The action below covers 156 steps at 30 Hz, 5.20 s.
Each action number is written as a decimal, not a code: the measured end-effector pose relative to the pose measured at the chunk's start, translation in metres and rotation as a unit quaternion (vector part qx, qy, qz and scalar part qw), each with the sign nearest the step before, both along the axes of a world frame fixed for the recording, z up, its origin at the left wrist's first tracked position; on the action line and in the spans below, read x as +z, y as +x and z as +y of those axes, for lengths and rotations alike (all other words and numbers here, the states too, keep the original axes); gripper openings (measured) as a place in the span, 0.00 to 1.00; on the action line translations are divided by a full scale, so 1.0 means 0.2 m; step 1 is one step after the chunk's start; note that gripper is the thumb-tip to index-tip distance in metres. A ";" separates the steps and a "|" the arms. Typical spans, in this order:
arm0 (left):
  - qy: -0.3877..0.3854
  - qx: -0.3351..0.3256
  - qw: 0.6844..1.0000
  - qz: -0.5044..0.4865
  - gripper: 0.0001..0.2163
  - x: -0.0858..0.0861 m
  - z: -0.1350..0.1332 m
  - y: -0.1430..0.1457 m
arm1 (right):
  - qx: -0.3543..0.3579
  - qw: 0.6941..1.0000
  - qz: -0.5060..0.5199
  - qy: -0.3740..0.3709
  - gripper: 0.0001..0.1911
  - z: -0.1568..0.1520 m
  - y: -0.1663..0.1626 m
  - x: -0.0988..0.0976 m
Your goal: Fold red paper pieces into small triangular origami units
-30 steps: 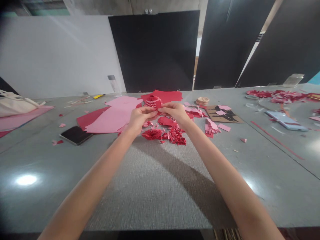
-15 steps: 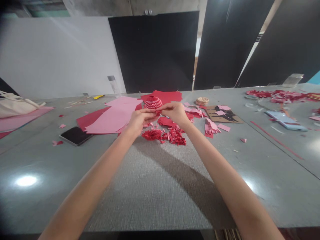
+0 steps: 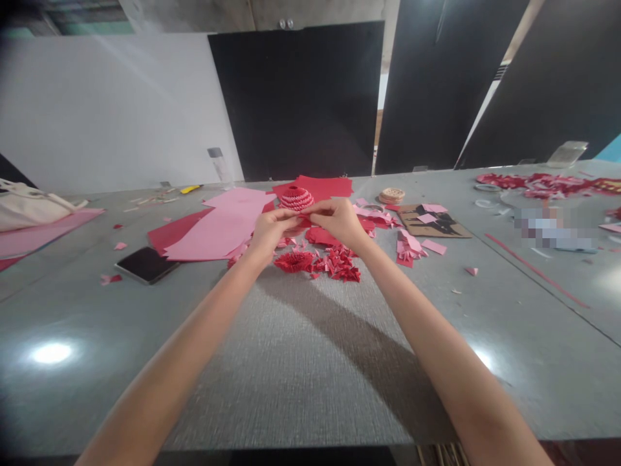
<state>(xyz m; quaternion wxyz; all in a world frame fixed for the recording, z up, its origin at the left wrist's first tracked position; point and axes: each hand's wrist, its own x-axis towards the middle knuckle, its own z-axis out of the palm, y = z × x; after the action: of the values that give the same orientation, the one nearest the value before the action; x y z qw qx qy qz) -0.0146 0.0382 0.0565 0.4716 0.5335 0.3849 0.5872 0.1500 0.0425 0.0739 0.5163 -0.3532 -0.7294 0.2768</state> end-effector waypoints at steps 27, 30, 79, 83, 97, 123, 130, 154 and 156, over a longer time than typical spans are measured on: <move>0.096 0.034 0.995 0.023 0.08 0.02 -0.01 -0.01 | 0.041 0.996 0.064 -0.039 0.16 0.03 0.01 -0.02; 0.084 0.036 0.996 -0.008 0.08 0.02 -0.01 -0.01 | 0.064 0.993 0.082 -0.058 0.20 0.03 0.01 -0.02; -0.073 0.014 0.996 -0.046 0.04 0.04 -0.04 0.01 | 0.065 0.997 -0.018 -0.036 0.16 -0.04 -0.03 0.02; -0.061 0.000 0.997 -0.047 0.03 0.04 -0.03 0.01 | 0.073 0.996 0.012 -0.047 0.15 -0.03 -0.01 0.01; -0.001 -0.009 1.000 -0.029 0.09 0.04 -0.02 -0.02 | 0.061 0.995 0.058 -0.049 0.15 0.03 0.04 -0.01; 0.027 0.031 0.999 0.024 0.05 0.02 -0.02 -0.01 | 0.067 0.997 0.024 -0.043 0.19 0.06 0.04 -0.03; 0.086 0.049 0.981 0.167 0.07 0.03 -0.02 0.00 | -0.004 0.998 0.013 0.062 0.14 0.01 -0.01 0.01; -0.006 -0.019 0.998 -0.063 0.05 0.05 -0.05 0.00 | -0.002 0.999 0.008 -0.045 0.17 0.03 0.04 -0.01; 0.008 -0.012 0.998 -0.056 0.04 0.05 -0.05 0.00 | 0.001 0.998 0.022 -0.061 0.17 0.03 0.03 -0.01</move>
<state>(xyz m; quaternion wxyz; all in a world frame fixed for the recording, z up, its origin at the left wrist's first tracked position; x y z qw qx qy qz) -0.0147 0.0284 0.0660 0.4955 0.5081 0.3468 0.6133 0.1566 0.0481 0.0725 0.5095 -0.3774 -0.6999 0.3287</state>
